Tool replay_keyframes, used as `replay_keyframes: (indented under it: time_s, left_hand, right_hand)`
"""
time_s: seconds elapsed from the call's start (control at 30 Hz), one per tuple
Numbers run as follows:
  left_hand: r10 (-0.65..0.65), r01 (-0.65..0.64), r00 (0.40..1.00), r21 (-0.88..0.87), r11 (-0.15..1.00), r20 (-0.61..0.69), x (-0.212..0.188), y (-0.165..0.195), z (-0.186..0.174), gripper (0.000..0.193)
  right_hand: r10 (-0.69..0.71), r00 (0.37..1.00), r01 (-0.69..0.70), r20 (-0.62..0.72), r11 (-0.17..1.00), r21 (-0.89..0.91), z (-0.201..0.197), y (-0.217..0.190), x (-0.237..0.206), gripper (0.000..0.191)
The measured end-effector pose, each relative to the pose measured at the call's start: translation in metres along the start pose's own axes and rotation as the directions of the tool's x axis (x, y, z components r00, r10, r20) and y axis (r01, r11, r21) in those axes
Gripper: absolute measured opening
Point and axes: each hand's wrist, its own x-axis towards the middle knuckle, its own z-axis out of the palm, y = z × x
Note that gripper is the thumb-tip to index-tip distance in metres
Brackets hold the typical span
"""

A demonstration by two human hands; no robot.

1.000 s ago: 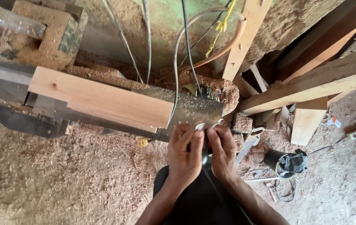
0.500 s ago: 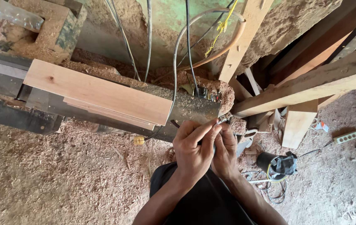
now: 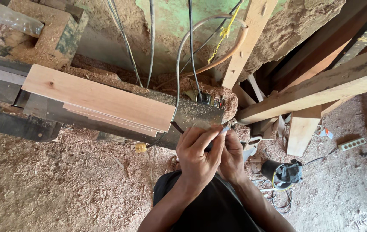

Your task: The person uses a tape measure and a pencil to measure and mark a wooden plank on a workbench. The person repeatedly measures different sections of the plank and marks them with a pencil.

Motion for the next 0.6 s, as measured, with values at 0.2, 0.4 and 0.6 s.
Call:
replay_keyframes:
  time_s: [0.2, 0.4, 0.6]
  left_hand:
    - [0.030, -0.030, 1.000, -0.042, 0.999, 0.007, 0.0030, -0.0021, 0.0003, 0.013]
    - [0.067, -0.067, 0.998, -0.022, 0.998, 0.017, 0.0046, -0.0022, 0.0054, 0.011]
    - [0.092, -0.092, 0.996, 0.066, 0.994, 0.012, 0.0062, -0.0014, 0.0063, 0.009]
  right_hand:
    - [-0.008, 1.000, 0.008, 0.009, 1.000, -0.020, -0.0024, -0.0003, 0.0056, 0.026]
    - [0.037, 0.998, -0.040, 0.046, 0.997, 0.066, -0.0044, -0.0055, 0.0079, 0.028]
    - [0.110, 0.994, -0.110, 0.007, 0.990, 0.082, -0.0092, -0.0044, 0.0094, 0.022]
